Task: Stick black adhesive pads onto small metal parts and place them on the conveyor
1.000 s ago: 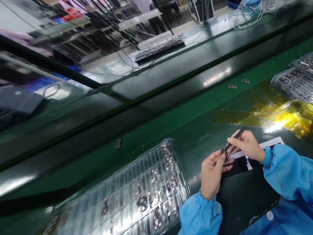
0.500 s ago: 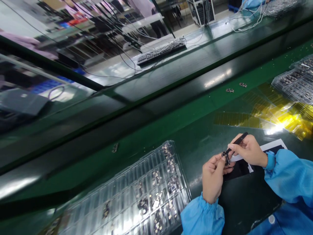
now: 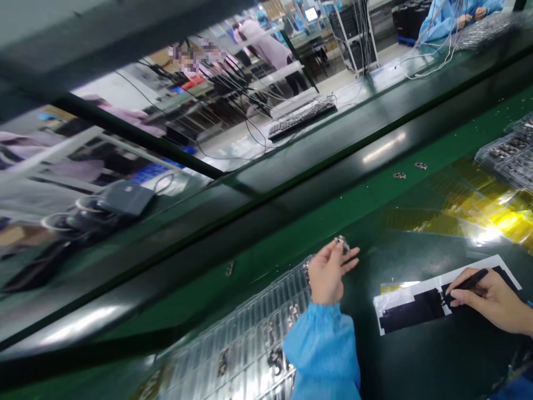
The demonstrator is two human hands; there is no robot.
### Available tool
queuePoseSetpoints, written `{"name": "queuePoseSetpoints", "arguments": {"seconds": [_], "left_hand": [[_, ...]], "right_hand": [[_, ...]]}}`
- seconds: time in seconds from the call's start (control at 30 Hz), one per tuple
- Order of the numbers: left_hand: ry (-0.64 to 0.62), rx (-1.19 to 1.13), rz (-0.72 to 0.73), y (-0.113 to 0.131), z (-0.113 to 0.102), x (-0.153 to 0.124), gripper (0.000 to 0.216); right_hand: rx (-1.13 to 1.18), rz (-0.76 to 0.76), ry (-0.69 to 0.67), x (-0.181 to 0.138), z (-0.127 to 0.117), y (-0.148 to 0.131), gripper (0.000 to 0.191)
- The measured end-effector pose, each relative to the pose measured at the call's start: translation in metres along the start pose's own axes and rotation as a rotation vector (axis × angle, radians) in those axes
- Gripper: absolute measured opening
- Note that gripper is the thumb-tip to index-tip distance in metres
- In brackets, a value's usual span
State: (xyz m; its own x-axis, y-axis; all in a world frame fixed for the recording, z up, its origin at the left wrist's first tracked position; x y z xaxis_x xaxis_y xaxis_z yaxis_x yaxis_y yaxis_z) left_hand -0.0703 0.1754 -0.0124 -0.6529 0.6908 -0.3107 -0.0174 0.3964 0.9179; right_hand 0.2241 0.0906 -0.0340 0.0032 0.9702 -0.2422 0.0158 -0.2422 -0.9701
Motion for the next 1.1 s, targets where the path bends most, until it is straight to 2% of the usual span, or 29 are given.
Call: {"name": "queuePoseSetpoints", "arguments": {"seconds": [0.1,0.17,0.23,0.3,0.37,0.47,0.5,0.53,0.57,0.63,0.7,0.8,0.9,0.97,1.03,1.1], "left_hand": [[0.107,0.118,0.076,0.021,0.001,0.048,0.011],[0.151,0.222,0.154,0.034,0.001,0.066,0.012],[0.155,0.324,0.252,0.049,0.001,0.069,0.013],[0.123,0.407,0.361,0.062,0.001,0.058,0.016],[0.056,0.47,0.464,0.064,0.001,0.03,0.016],[-0.14,0.533,0.574,0.039,0.005,-0.038,0.009],[-0.262,0.553,0.611,0.024,0.01,-0.066,0.004],[-0.44,0.596,0.756,0.011,0.02,-0.101,0.007],[-0.528,0.62,0.876,-0.001,0.023,-0.13,0.014],[-0.602,0.64,1.038,-0.022,0.02,-0.17,0.031],[-0.605,0.641,1.082,-0.039,0.013,-0.185,0.048],[-0.65,0.587,1.112,-0.049,0.002,-0.188,0.059],[-0.579,0.575,1.13,-0.034,0.0,-0.168,0.044],[-0.546,0.681,1.069,-0.021,0.013,-0.145,0.035],[-0.595,0.829,0.982,-0.013,0.033,-0.126,0.033],[-0.669,0.972,0.905,-0.011,0.05,-0.114,0.031]], "right_hand": [[-0.002,0.004,0.025,0.004,-0.011,0.004,0.019],[0.0,-0.008,0.054,0.009,-0.016,0.001,0.02],[-0.007,-0.013,0.041,0.012,-0.017,-0.002,0.02],[-0.019,-0.003,0.014,0.012,-0.017,-0.004,0.02],[-0.025,0.007,0.018,0.011,-0.019,-0.01,0.02],[-0.017,-0.016,0.033,0.01,-0.019,-0.03,0.019],[-0.01,-0.027,0.026,0.011,-0.016,-0.036,0.018],[0.002,-0.031,0.01,0.012,-0.011,-0.041,0.018],[0.016,-0.028,-0.009,0.013,-0.004,-0.044,0.018],[0.048,-0.006,-0.043,0.015,0.009,-0.043,0.019],[0.064,0.026,-0.068,0.016,0.018,-0.034,0.02],[0.059,0.08,-0.121,0.013,0.021,-0.016,0.021],[0.035,0.137,-0.264,0.001,0.021,-0.002,0.022],[0.031,0.169,-0.367,-0.009,0.022,0.003,0.023],[0.043,0.188,-0.418,-0.016,0.021,0.004,0.024],[0.053,0.174,-0.41,-0.018,0.016,0.0,0.025]]}}
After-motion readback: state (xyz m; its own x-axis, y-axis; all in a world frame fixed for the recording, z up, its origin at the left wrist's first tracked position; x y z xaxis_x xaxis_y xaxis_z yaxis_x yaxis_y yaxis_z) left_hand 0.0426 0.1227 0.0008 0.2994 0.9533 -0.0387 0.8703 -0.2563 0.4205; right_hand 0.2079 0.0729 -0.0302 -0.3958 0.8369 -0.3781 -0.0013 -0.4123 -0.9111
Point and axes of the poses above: each hand's wrist, its own x-axis towards the middle knuckle, its own z-axis out of the palm, y = z × x, the point moved 9 cm from there along x, towards the middle knuckle, and after that the axes turned 15 degrees about y, right-handed, at the moved point
